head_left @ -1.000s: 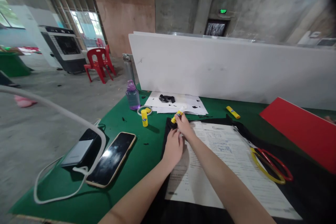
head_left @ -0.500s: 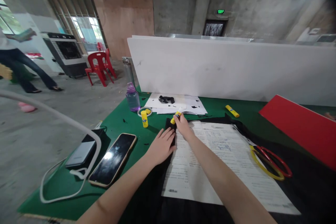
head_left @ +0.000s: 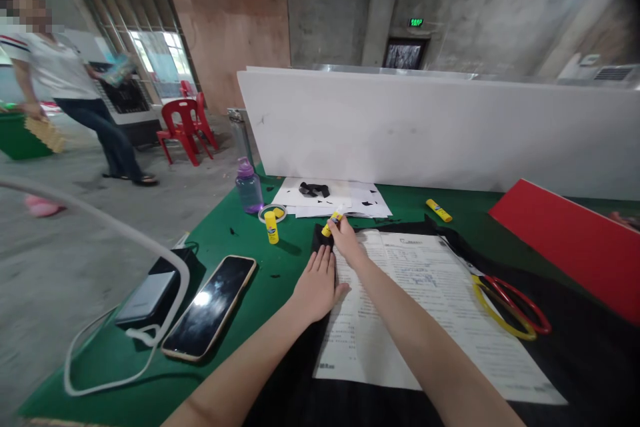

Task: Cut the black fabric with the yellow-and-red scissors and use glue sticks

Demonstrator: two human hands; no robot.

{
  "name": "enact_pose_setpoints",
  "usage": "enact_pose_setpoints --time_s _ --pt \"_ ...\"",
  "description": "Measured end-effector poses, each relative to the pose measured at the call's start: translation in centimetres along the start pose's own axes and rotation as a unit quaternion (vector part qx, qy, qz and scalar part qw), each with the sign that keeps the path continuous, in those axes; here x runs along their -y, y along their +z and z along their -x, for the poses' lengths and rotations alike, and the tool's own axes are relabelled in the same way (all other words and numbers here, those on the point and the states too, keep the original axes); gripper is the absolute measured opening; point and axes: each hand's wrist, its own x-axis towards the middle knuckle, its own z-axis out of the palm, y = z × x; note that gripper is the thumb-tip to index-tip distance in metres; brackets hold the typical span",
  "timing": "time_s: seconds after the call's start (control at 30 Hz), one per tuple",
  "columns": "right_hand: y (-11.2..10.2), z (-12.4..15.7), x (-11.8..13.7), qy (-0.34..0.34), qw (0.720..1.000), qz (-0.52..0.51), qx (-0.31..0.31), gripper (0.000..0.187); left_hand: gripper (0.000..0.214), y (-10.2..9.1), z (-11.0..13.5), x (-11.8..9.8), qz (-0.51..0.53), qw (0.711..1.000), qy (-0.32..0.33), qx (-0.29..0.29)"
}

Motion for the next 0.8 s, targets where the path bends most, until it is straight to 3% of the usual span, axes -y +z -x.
enact_pose_setpoints --time_s 0.17,0.33,0.53,0.67,0.8 --pt "0.2 0.1 0.1 -0.002 1.0 0.026 -0.004 0.03 0.071 0.0 0.1 0.3 0.024 1.0 0.003 0.008" --pt "0.4 0.5 0.4 -0.052 0.991 0.118 0.021 0.032 0.069 0.0 0.2 0.6 0.045 0.999 0.003 -0.006" --pt "0.1 0.8 0.8 -0.088 0.992 0.082 0.048 0.028 0.079 0.0 0.4 1.0 0.064 0.998 0.003 0.009" --pt "-0.1 1.2 1.5 -0.128 0.98 0.129 0.082 0.028 0.082 0.0 0.4 1.0 0.073 0.997 0.001 0.015" --pt "0.0 1.5 2.2 -0.172 0.957 0.199 0.124 0.029 0.071 0.1 0.4 0.7 0.063 0.998 0.005 0.013"
